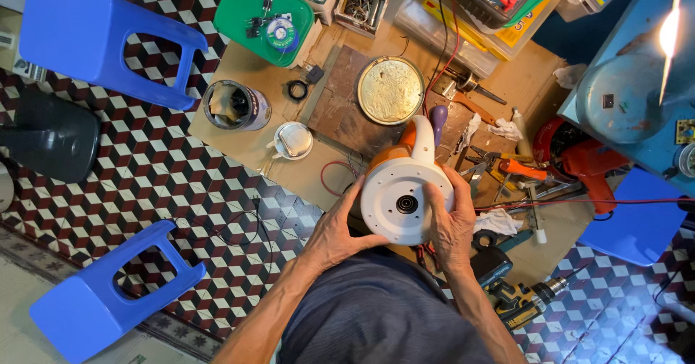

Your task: The person uses a cordless drill to fasten screws into the handle of an orange and white electric kettle. They then place a white circular base onto the kettle, align it, and secure it with additional screws using the drill.

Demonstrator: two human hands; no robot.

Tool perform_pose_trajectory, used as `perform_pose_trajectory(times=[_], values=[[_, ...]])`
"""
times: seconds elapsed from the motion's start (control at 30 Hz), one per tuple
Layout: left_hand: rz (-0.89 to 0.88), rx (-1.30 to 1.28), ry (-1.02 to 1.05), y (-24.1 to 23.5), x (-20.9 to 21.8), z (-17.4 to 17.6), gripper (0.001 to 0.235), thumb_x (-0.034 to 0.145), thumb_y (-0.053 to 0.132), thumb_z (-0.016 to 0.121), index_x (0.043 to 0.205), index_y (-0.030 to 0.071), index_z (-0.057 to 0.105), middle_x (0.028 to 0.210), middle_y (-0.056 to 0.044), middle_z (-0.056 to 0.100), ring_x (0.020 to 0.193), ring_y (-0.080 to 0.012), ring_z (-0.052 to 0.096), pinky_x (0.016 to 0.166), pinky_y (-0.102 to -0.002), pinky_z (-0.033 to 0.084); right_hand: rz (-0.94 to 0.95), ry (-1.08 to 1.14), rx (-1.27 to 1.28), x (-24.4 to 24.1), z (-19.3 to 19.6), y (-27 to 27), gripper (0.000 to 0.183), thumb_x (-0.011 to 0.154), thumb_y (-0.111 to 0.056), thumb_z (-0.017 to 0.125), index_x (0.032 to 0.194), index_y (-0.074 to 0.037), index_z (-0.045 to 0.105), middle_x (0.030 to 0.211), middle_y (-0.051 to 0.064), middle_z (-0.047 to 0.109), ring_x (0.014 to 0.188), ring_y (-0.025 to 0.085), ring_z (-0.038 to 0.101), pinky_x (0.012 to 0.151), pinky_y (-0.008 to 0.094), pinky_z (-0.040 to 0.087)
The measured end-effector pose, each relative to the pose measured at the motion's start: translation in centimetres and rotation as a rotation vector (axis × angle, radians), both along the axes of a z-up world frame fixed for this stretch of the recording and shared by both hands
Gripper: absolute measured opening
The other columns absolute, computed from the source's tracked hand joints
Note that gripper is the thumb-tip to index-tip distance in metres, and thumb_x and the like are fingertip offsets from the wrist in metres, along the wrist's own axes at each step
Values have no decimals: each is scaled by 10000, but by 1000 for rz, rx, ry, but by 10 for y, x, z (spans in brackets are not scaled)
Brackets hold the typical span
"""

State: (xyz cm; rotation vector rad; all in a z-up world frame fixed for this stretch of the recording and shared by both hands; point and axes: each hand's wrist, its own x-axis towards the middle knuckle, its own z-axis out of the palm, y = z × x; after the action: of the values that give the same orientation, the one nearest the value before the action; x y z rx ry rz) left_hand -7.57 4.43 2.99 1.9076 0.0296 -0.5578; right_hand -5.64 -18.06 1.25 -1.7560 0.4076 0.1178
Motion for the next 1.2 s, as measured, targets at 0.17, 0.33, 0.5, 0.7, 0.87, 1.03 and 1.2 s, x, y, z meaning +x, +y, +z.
perform_pose_trajectory(times=[0.17, 0.33, 0.5, 0.7, 0.87, 1.03, 1.2], values=[[-81, 36, -146, -2, -2, -11, 1386, 607, 454, 962, 1625, 73, 102, 1649, -232, 287, 1518, -376, 329, 1228, -452, 314, 38, 28, -120, 2, 7, -2, 461, 979, -330, 687, 1356, -79, 599, 1163, 91, 689, 1004, 157, 689, 850, 313, 593], [-85, 52, -192, 0, 2, -28, 1387, 572, 458, 963, 1621, 73, 142, 1631, -236, 317, 1509, -382, 338, 1229, -461, 309, 47, -37, -163, 1, 7, 2, 446, 986, -325, 697, 1335, -62, 613, 1155, 99, 701, 1009, 170, 685, 859, 317, 577], [-74, 75, -259, 4, 1, -34, 1332, 576, 492, 967, 1605, 79, 229, 1551, -231, 435, 1444, -386, 441, 1184, -459, 388, 133, -22, -207, 3, 5, -8, 443, 1012, -310, 673, 1371, -60, 607, 1240, 104, 667, 1076, 187, 672, 902, 322, 564], [-43, 76, -278, 1, 2, -32, 1278, 575, 527, 949, 1586, 101, 293, 1472, -188, 544, 1367, -355, 543, 1128, -444, 459, 197, -66, -77, 7, 1, -14, 510, 1002, -297, 673, 1435, -59, 547, 1357, 120, 565, 1184, 195, 612, 958, 329, 556], [-56, 126, -329, 1, 1, -36, 1292, 564, 558, 945, 1583, 104, 293, 1515, -187, 510, 1395, -362, 507, 1123, -457, 443, 133, -13, 11, 6, -6, -11, 540, 997, -305, 649, 1455, -55, 511, 1377, 129, 536, 1199, 206, 608, 972, 344, 551], [-86, 189, -318, 0, -2, -40, 1290, 597, 615, 903, 1611, 126, 272, 1544, -166, 501, 1408, -349, 508, 1121, -452, 461, 124, 70, -41, -9, -1, -24, 604, 1045, -411, 516, 1542, -79, 428, 1456, 157, 572, 1315, 246, 564, 1086, 380, 460], [-88, 190, -289, 0, -3, -37, 1291, 590, 625, 892, 1594, 117, 259, 1550, -175, 467, 1369, -330, 535, 1108, -445, 467, 120, 195, -137, -44, 24, -17, 620, 1014, -416, 496, 1551, -118, 410, 1429, 169, 581, 1289, 262, 573, 1064, 399, 452]])
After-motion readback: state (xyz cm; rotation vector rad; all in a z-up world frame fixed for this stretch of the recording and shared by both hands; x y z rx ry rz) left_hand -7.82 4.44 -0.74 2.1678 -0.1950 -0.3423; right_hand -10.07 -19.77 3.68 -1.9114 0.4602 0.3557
